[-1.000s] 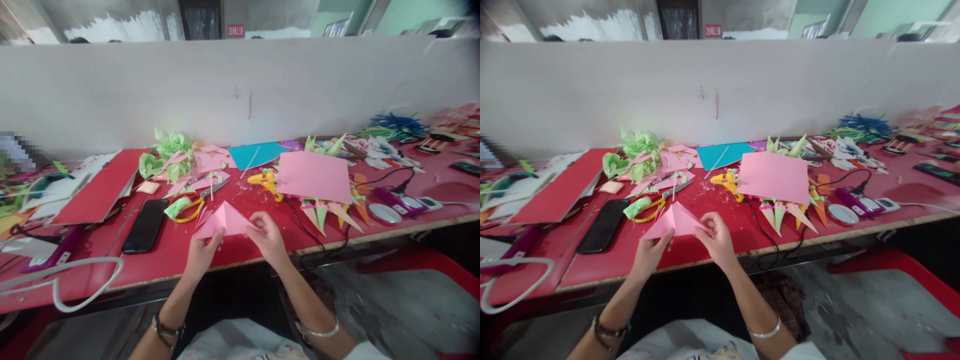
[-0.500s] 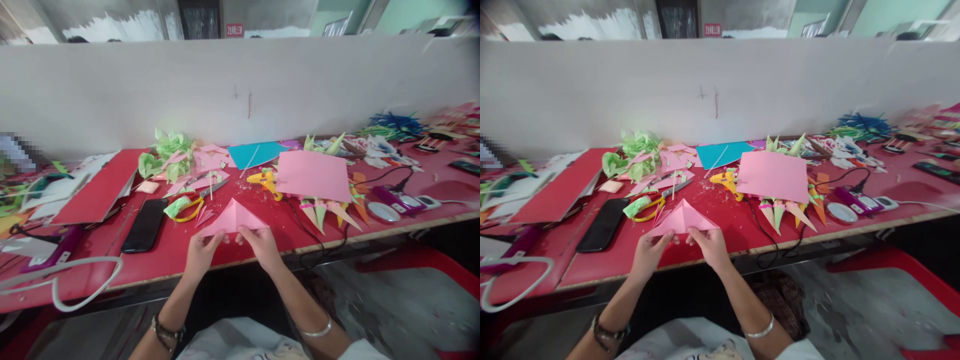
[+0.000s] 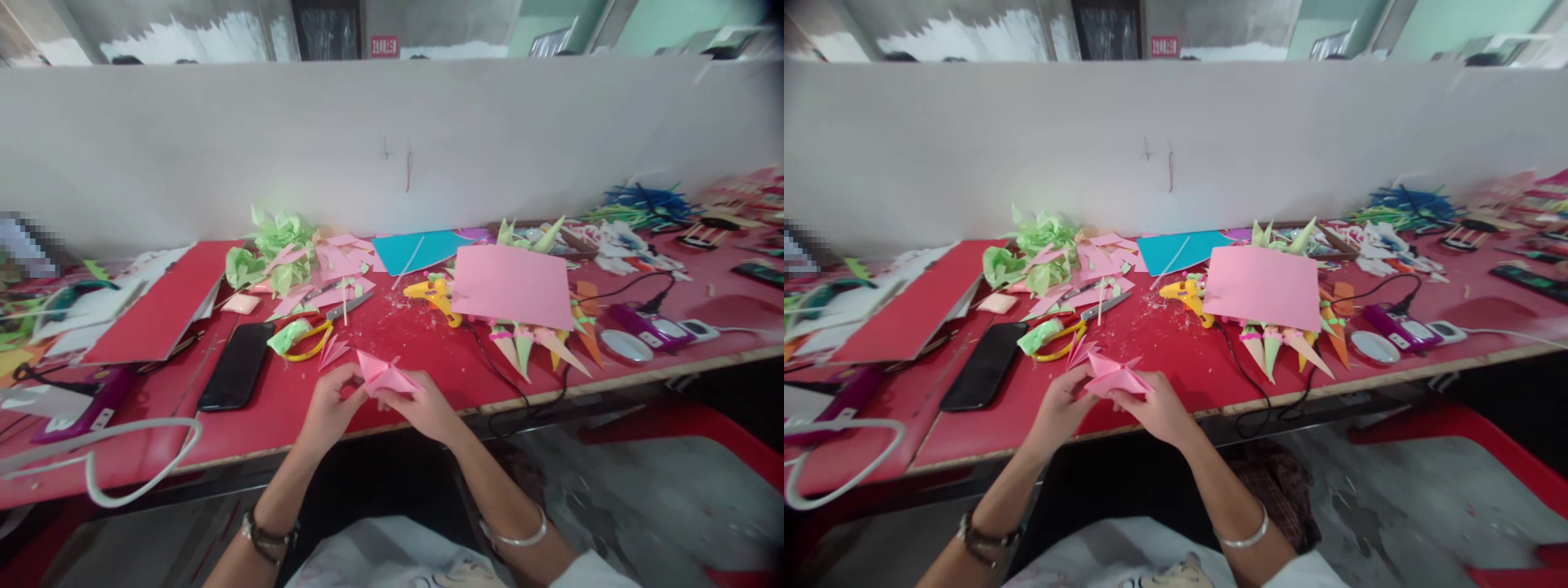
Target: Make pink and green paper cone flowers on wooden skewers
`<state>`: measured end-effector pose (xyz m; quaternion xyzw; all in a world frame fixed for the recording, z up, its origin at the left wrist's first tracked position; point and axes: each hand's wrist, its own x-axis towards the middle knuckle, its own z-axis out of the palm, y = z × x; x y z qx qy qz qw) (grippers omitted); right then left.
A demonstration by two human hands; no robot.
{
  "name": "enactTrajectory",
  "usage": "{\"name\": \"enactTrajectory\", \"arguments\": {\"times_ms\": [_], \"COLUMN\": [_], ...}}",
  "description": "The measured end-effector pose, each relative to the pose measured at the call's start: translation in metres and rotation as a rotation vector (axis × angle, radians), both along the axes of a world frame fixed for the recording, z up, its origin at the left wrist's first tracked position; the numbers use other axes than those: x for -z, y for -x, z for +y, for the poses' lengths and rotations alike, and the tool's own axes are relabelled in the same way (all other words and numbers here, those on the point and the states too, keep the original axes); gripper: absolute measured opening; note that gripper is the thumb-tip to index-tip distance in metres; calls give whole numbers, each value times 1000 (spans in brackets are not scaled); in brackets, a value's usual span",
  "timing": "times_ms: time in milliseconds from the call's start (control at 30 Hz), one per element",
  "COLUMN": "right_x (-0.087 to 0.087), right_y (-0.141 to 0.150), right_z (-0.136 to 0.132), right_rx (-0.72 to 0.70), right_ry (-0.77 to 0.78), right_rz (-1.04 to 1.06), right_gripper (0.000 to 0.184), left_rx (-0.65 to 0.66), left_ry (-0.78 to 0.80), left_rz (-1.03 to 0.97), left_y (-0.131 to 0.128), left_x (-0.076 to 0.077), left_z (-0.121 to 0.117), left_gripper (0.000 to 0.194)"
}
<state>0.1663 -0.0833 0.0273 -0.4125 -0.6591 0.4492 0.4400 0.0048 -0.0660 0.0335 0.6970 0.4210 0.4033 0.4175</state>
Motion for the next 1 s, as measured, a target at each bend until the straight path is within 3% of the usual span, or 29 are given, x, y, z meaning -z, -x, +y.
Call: {"name": "enactTrajectory", "arguments": {"times_ms": [167,300,433,600,733,867,1000], "right_x": [2,2,2,-1,1,4,4], "right_y": [0,3,6,5,4,4,3], "right_z": [-1,0,0,-2,-1,0,-2], "right_rx": [71,138,100,76,67,40,-9], "right_ry": [55,122,169,191,239,220,155], "right_rz": [127,318,405,305,223,256,232], "right_gripper": [14,19,16,17,15,15,18], "left_rx": [45,-59,-90,-59,66,183,100], "left_ry": [111,172,185,148,83,18,-81], "left_rz": [-167,-281,-311,-165,-3,56,169], "left_y": [-5,-11,-14,-6,2,6,5], "left_x": [6,5,3,4,-1,-8,-5], "left_z": [-5,-9,-11,-8,-5,-8,-12], "left_gripper": [15,22,20,16,13,24,31]}}
